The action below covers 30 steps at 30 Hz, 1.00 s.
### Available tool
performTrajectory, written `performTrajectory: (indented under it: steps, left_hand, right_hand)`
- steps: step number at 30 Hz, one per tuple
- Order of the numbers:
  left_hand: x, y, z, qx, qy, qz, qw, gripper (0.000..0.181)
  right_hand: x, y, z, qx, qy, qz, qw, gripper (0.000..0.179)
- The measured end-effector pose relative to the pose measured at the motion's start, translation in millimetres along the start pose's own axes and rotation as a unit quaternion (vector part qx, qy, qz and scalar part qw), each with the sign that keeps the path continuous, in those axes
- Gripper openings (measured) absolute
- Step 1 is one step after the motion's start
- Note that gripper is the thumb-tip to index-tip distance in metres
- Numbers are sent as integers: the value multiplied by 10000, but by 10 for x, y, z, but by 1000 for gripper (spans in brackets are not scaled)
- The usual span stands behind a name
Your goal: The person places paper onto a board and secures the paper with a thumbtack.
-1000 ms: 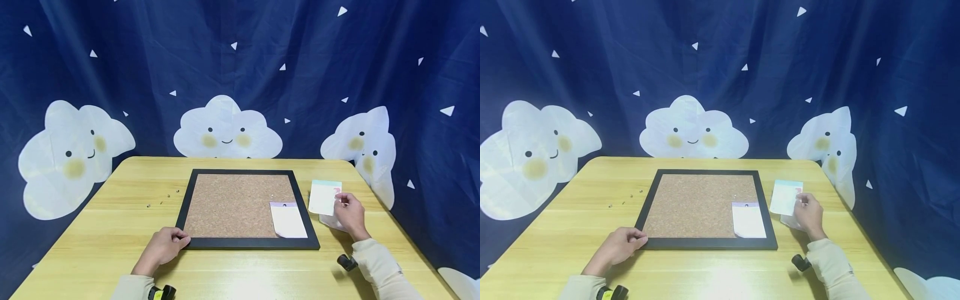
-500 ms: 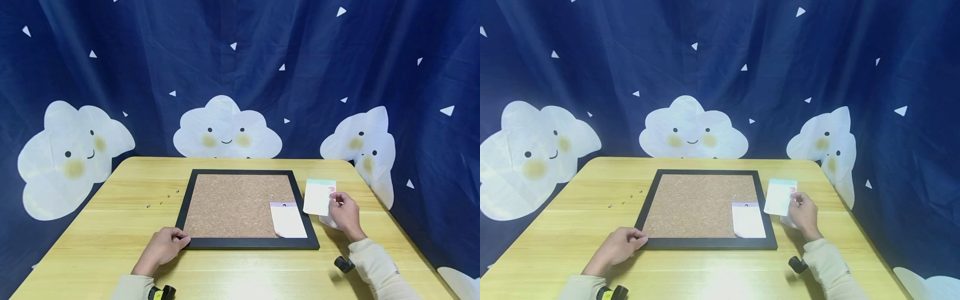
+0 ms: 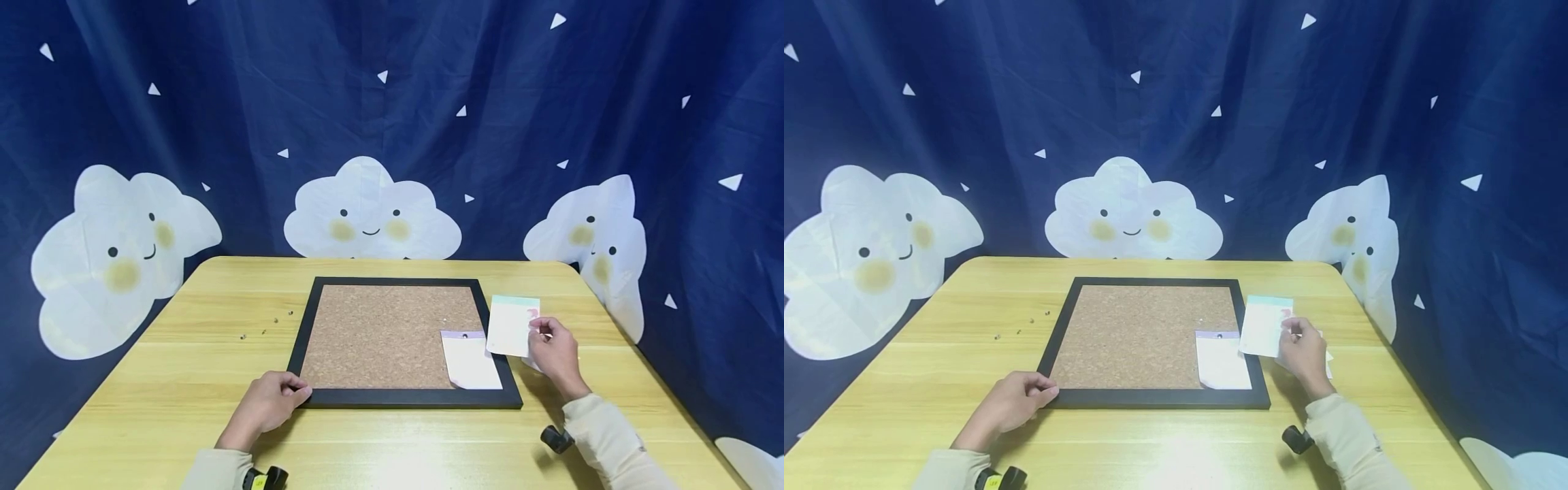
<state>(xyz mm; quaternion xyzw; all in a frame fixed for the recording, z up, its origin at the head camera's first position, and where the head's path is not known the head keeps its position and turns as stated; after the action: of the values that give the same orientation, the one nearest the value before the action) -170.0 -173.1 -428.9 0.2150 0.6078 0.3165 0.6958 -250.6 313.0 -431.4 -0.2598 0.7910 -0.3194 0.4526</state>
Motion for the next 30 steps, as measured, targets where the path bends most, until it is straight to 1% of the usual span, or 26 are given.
performTrajectory:
  steps: [6, 17, 30]
  left_hand:
    - [5, -9, 3, -29, -2, 59, 10000, 14]
    - [3, -10, -6, -37, 8, 6, 10000, 13]
    - [1, -8, 2, -29, 13, 26, 10000, 13]
  right_hand:
    - [48, -32, 29, -64, 8, -134, 9999, 14]
    - [107, -130, 74, -29, -398, -204, 9990, 15]
    - [182, -183, 97, -99, -577, -279, 9979, 16]
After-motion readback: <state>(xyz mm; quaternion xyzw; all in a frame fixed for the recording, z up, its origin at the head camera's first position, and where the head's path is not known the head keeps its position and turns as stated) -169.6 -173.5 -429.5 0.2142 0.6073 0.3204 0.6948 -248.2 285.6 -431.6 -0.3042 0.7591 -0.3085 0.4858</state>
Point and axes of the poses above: each hand's wrist, its own z-axis away from the middle knuckle, its own x-axis out of the palm, y = z × x, the point moved 3 cm from there along -z, towards the middle knuckle, and after that the axes turned 5 degrees about -x, right-handed, at the moved point
